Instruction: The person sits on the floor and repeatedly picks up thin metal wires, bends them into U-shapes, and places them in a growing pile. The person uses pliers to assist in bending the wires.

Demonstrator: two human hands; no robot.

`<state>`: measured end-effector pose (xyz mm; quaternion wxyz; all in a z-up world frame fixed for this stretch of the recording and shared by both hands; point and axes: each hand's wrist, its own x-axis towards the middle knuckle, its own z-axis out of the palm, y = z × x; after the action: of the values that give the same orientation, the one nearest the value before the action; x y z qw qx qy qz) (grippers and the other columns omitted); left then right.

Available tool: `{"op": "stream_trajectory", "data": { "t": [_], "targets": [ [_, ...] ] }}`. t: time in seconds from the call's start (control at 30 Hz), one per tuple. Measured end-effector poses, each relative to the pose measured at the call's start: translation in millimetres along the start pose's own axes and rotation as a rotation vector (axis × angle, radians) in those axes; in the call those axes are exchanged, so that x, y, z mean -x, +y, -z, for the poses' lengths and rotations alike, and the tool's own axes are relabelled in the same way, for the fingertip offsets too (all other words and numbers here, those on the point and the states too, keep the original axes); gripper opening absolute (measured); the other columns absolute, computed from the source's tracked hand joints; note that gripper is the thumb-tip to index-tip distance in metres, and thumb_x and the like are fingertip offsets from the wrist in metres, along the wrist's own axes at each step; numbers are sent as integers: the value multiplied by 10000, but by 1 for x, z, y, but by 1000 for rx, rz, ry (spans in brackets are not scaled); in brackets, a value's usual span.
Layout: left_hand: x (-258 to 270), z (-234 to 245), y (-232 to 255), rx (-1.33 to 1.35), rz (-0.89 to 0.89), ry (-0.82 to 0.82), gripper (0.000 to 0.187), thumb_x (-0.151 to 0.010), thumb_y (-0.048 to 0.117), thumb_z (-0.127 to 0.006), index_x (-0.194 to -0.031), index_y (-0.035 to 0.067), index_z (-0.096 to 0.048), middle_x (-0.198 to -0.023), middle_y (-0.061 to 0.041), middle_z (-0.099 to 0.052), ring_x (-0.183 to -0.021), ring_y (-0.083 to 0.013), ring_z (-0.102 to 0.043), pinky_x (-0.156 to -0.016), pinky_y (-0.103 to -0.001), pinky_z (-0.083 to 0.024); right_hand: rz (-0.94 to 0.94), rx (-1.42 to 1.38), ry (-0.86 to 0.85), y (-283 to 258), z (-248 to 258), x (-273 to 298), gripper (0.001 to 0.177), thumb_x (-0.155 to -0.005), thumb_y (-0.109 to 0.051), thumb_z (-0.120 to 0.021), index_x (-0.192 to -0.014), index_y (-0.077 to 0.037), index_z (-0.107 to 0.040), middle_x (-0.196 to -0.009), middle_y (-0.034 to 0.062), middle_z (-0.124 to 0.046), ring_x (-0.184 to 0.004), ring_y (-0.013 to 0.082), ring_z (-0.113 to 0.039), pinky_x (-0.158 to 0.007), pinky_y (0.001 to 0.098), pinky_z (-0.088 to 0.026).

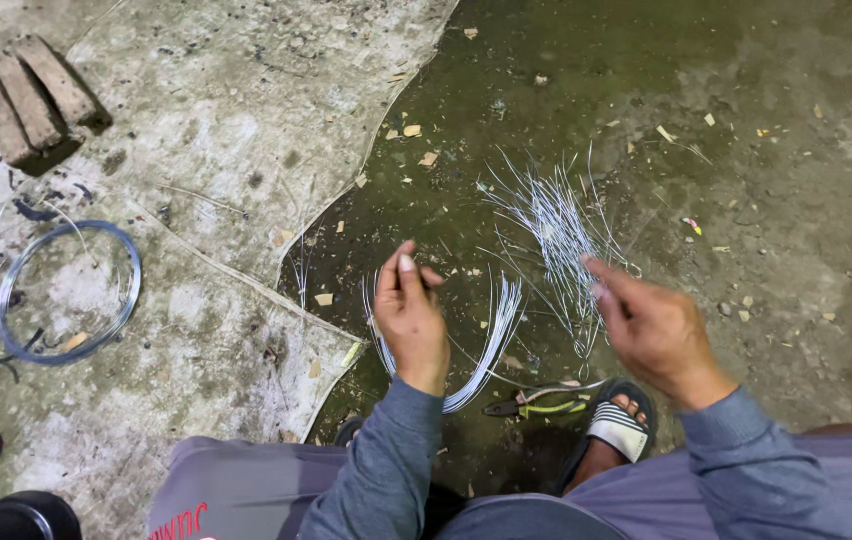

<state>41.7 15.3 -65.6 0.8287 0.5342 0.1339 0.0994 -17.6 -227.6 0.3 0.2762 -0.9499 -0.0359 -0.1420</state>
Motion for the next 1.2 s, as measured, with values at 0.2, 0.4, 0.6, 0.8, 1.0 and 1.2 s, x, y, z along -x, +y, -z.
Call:
{"op": "stream_trajectory", "data": {
  "t": [0.2, 0.4, 0.6, 0.8, 1.0, 1.2],
  "targets": [
    [8, -9, 6, -32, -5, -106, 339, -1080, 174, -456, -1361, 29, -579, -1138, -94, -744, -892, -107, -712, -764, -243, -600, 236, -73, -117, -9, -23, 9, 356, -914, -207, -673, -1267, -207, -714, -1049, 99, -784, -737, 252, -755, -642, 367, -600],
    [16, -16, 3, -67, -82, -148, 345, -1081, 198, -527, -1341, -5, -628, -1095, -104, -747, -962, -126, -729, -857, -290, -600, -218, -32, -670, -1, -43, 12, 407, -972, -266, -620, -1372, -315, -677, -866, 55, -789, -533, 332, -651, -526, 417, -542],
    [33, -24, 3, -226, 30, -143, 358, -1062, 253, -631, -1309, 27, -758, -758, -37, -583, -609, -97, -443, -514, -246, -367, 142, -200, -730, 2, -69, 29, 226, -923, -227, -683, -1094, -94, -745, -844, 146, -751, -729, 309, -718, -641, 432, -556],
    [48, -34, 22, -424, -345, -271, 264, -1066, 214, -643, -1240, 46, -748, -875, 7, -647, -747, -62, -582, -633, -263, -482, 32, -336, -167, -19, -47, 12, 290, -893, -144, -735, -1164, -42, -730, -1023, 126, -771, -859, 244, -748, -746, 343, -598],
    [66, -47, 36, -538, -367, -348, 214, -968, 89, -691, -1162, 36, -763, -748, -69, -607, -634, -126, -583, -564, -296, -466, 67, -522, 182, -44, -16, -1, 332, -897, 2, -767, -1224, -11, -712, -1083, 111, -764, -962, 153, -747, -841, 270, -602],
    [75, -52, 34, -559, -440, -377, 179, -951, 65, -701, -1113, 19, -759, -762, -91, -622, -624, -168, -604, -568, -309, -476, 102, -490, 262, -45, -15, -2, 200, -922, 25, -761, -1119, -6, -753, -1051, 115, -767, -944, 163, -754, -814, 260, -610]
  ]
}}
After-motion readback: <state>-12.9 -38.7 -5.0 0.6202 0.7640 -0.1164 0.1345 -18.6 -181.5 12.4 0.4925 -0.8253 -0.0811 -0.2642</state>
